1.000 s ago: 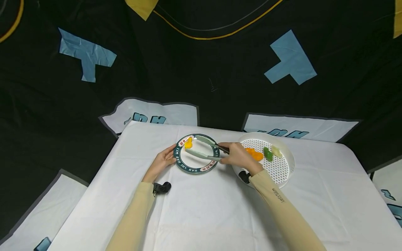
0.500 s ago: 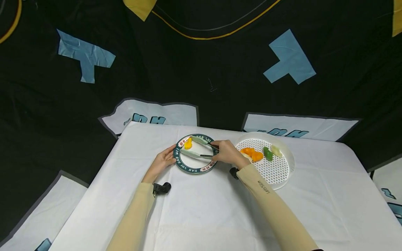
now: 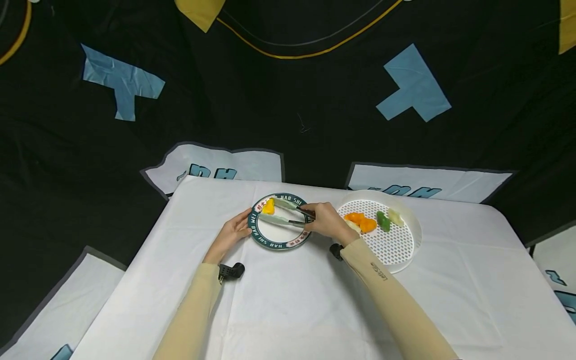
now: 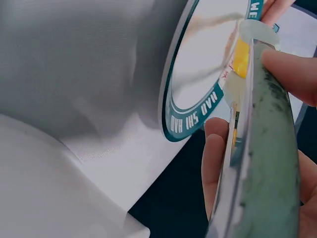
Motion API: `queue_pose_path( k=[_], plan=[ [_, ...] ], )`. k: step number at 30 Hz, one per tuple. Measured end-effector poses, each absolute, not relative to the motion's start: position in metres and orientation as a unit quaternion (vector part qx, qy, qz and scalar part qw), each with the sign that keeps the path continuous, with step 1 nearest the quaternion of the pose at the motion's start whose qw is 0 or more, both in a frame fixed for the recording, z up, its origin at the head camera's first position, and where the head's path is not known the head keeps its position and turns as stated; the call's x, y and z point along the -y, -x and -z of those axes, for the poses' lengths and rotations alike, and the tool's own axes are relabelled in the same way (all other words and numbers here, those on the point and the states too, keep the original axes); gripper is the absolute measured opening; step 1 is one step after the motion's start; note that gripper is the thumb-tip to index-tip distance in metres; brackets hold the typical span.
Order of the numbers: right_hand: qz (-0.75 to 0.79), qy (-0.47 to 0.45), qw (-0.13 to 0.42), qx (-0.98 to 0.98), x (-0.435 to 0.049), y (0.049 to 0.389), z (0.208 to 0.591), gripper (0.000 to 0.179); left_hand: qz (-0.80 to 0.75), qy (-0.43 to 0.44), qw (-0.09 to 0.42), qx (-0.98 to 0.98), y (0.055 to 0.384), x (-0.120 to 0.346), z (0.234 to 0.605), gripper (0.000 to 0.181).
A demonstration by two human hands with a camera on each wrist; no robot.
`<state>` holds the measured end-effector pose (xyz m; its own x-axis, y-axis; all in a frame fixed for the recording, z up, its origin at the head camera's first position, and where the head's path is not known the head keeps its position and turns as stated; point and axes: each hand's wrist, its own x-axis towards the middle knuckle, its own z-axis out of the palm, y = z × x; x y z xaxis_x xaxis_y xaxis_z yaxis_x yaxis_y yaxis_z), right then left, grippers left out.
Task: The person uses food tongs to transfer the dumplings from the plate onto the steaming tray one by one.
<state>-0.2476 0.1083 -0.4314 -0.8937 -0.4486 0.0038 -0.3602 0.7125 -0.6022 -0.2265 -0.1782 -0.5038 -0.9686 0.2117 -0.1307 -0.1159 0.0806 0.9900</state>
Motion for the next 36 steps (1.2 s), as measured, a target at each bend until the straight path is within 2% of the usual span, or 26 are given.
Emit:
queue_pose_path(
  k=[17, 24, 36],
  plan=[
    [0.351, 0.222, 0.020, -0.909, -0.157, 0.222, 0.404, 0.056, -0.676, -0.053, 0.113, -0.726, 0.227, 0.179, 0.506, 0.065],
    [0.353, 0.204, 0.010, -0.913, -0.195, 0.204, 0.399, 0.056, -0.680, -0.056, 0.113, -0.722, 0.228, 0.179, 0.507, 0.065],
    [0.333, 0.121, 0.009, -0.935, -0.272, 0.169, 0.403, 0.057, -0.678, -0.048, 0.115, -0.725, 0.228, 0.179, 0.506, 0.065]
  ],
)
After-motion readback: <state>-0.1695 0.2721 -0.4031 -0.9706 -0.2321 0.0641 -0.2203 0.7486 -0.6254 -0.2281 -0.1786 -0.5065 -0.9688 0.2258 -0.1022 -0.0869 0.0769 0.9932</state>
